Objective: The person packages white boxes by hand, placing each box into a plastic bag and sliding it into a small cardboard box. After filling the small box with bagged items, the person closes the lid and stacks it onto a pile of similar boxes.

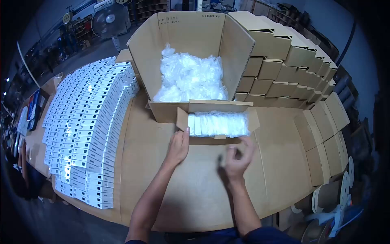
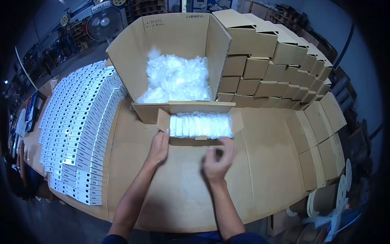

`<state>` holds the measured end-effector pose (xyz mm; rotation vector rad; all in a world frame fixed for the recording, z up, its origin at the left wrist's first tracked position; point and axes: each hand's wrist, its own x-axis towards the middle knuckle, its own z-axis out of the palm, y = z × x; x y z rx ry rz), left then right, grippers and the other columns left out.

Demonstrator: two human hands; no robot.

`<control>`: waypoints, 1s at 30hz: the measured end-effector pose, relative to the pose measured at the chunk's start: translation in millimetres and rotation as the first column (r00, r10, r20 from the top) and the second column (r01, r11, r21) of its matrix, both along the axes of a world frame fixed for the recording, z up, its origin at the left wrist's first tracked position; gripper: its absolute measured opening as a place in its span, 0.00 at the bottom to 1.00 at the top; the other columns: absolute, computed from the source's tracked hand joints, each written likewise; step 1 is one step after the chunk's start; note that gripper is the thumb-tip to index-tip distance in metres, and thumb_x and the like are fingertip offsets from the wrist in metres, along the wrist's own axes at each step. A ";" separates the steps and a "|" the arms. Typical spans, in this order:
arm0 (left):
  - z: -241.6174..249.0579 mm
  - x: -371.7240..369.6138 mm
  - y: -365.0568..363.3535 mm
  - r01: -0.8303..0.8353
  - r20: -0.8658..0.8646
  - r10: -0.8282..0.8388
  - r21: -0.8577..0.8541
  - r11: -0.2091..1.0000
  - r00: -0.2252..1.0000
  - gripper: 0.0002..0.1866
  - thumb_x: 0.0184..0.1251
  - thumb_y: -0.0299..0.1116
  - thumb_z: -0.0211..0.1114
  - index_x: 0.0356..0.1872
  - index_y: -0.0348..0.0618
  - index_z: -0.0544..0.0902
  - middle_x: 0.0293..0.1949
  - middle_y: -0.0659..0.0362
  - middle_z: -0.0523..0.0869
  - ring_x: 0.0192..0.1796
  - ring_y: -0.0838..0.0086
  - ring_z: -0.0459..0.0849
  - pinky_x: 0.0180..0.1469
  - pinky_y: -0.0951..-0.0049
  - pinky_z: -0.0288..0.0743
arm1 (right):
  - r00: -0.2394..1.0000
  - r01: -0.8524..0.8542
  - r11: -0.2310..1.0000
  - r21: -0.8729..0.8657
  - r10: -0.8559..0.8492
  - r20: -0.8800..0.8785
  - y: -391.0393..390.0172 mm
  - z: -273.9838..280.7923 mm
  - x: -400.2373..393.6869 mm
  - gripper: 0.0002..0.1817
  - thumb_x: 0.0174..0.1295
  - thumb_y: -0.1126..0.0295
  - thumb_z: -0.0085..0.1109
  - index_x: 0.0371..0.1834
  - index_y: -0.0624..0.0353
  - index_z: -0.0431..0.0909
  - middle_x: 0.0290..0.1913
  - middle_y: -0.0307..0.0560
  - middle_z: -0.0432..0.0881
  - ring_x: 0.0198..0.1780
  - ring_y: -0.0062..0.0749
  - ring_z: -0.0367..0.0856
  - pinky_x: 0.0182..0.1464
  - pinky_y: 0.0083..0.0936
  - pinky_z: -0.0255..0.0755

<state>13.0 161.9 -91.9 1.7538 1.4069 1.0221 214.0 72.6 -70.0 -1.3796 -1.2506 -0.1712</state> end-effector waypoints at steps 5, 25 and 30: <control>1.6 11.2 4.2 -0.134 0.073 0.134 -0.004 0.991 0.988 0.29 0.85 0.45 0.50 0.33 0.22 0.80 0.34 0.29 0.83 0.43 0.35 0.84 0.48 0.45 0.73 | 0.738 -0.217 0.966 -0.143 0.067 -0.671 26.6 -25.5 80.7 0.19 0.73 0.66 0.63 0.59 0.69 0.75 0.54 0.48 0.82 0.51 0.33 0.80 0.51 0.30 0.75; 87.5 -57.7 37.0 0.402 0.216 -0.339 -0.542 0.739 0.916 0.13 0.76 0.37 0.70 0.45 0.36 0.86 0.38 0.63 0.88 0.33 0.77 0.84 0.41 0.74 0.85 | 0.815 -0.527 0.663 -0.532 0.215 -0.539 -57.6 20.9 101.7 0.17 0.76 0.63 0.57 0.46 0.71 0.80 0.38 0.54 0.87 0.37 0.38 0.85 0.47 0.39 0.80; -7.7 -44.2 22.1 0.140 0.354 0.044 -0.478 0.867 0.934 0.28 0.76 0.39 0.69 0.69 0.36 0.70 0.53 0.52 0.83 0.47 0.71 0.85 0.46 0.71 0.82 | 0.586 -0.757 0.585 -0.291 0.414 -0.697 -72.4 6.8 93.8 0.51 0.50 0.65 0.85 0.77 0.64 0.65 0.71 0.53 0.76 0.74 0.43 0.72 0.77 0.40 0.64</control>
